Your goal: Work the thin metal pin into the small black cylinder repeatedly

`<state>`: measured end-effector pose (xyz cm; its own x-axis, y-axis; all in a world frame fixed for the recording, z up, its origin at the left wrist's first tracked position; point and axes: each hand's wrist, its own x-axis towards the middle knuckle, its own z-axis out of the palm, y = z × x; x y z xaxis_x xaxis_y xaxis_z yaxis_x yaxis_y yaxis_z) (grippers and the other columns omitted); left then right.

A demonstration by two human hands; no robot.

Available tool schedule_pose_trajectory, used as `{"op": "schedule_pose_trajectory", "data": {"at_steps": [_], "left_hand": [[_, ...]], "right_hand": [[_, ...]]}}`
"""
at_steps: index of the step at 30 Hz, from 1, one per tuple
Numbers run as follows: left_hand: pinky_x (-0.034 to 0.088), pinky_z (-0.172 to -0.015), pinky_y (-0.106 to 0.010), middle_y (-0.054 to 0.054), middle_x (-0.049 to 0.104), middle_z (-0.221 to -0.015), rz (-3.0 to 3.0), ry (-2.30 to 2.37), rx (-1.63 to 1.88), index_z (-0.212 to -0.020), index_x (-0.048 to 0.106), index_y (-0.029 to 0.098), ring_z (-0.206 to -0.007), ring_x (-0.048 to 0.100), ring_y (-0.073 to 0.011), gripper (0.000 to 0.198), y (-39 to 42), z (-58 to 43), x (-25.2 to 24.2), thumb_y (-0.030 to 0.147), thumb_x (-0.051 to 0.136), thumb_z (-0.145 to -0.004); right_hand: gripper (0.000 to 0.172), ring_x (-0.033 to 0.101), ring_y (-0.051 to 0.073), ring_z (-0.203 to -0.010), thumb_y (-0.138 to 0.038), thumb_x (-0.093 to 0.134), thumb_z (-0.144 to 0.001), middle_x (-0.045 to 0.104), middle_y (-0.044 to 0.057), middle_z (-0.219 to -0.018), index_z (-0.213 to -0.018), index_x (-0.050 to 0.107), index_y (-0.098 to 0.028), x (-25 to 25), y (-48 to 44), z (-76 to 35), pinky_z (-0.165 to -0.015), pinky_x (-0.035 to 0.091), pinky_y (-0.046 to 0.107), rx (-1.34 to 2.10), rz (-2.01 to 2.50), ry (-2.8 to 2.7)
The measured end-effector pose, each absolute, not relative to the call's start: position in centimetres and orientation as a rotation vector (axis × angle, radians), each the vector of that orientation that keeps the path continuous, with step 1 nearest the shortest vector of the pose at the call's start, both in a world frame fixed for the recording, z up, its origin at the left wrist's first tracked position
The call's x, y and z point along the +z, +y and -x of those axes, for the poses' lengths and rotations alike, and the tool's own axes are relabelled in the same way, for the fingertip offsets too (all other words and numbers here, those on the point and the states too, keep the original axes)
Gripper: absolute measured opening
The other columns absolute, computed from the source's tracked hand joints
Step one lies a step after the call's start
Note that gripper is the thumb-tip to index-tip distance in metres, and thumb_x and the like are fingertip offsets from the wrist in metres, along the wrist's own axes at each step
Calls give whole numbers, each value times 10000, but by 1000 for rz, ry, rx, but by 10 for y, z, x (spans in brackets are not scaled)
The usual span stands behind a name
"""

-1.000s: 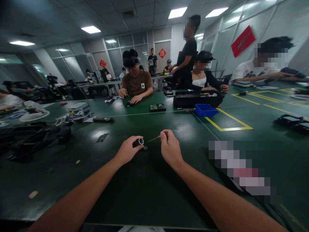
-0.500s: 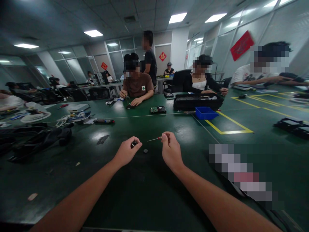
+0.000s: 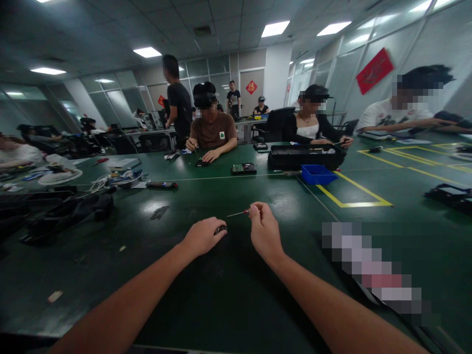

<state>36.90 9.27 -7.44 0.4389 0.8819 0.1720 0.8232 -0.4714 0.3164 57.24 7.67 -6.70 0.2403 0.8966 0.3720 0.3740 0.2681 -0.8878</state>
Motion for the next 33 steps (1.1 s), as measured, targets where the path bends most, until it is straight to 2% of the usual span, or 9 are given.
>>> {"op": "schedule_pose_trajectory", "data": {"at_steps": [7, 10, 12, 15, 17, 23, 27, 33], "left_hand": [[484, -792, -343, -38, 722, -1023, -2173, 1420, 794, -1093, 718, 258, -901, 652, -221, 272, 96, -357, -73, 350, 573, -882], [469, -671, -297, -38, 706, -932, -1935, 1385, 924, -1064, 729, 232, -735, 625, -174, 297, 102, -352, -70, 371, 534, -888], [411, -548, -254, -28, 657, -829, -1702, 1355, 1031, -1011, 718, 200, -595, 557, -131, 301, 106, -349, -67, 375, 506, -888], [303, -443, -204, -9, 574, -765, -1301, 1203, 1239, -916, 656, 170, -527, 495, -94, 237, 111, -342, -59, 347, 508, -861], [275, -417, -190, -1, 541, -748, -1056, 1087, 1321, -874, 611, 163, -513, 483, -86, 181, 112, -335, -51, 325, 542, -834], [358, -424, -197, -23, 567, -746, -738, 1035, 1402, -851, 599, 138, -518, 513, -105, 90, 101, -293, -21, 206, 574, -799], [442, -481, -221, -35, 583, -738, -749, 1130, 1496, -893, 628, 124, -544, 543, -130, 147, 89, -245, -12, 139, 533, -781], [481, -526, -251, -46, 591, -739, -646, 1358, 1659, -777, 564, 133, -596, 560, -157, 160, 67, -160, -2, 44, 489, -666]], "right_hand": [[291, 602, 214, -799, -469, 418, -963, 634, 47, -852, -1000, 568, -223, -67, 78, -572, -751, 453, 361, 586, 1311, -1350], [295, 603, 217, -804, -472, 420, -960, 634, 51, -854, -994, 570, -220, -66, 77, -572, -757, 453, 365, 583, 1303, -1348], [299, 606, 218, -805, -473, 423, -956, 638, 54, -858, -997, 573, -217, -65, 77, -573, -755, 454, 366, 586, 1310, -1346], [304, 608, 220, -808, -472, 426, -953, 645, 59, -865, -1004, 578, -213, -63, 76, -573, -751, 452, 366, 596, 1328, -1343], [305, 605, 218, -801, -470, 425, -952, 646, 58, -861, -1001, 577, -211, -63, 77, -573, -748, 450, 363, 588, 1325, -1343], [322, 600, 214, -795, -481, 417, -953, 641, 54, -858, -1007, 573, -204, -67, 80, -574, -739, 448, 354, 591, 1304, -1343], [317, 599, 215, -803, -474, 414, -955, 638, 53, -864, -1009, 575, -206, -67, 80, -575, -746, 446, 353, 593, 1305, -1342], [315, 604, 214, -806, -471, 414, -955, 640, 53, -868, -1013, 577, -207, -64, 79, -576, -733, 447, 346, 599, 1319, -1352]]}}
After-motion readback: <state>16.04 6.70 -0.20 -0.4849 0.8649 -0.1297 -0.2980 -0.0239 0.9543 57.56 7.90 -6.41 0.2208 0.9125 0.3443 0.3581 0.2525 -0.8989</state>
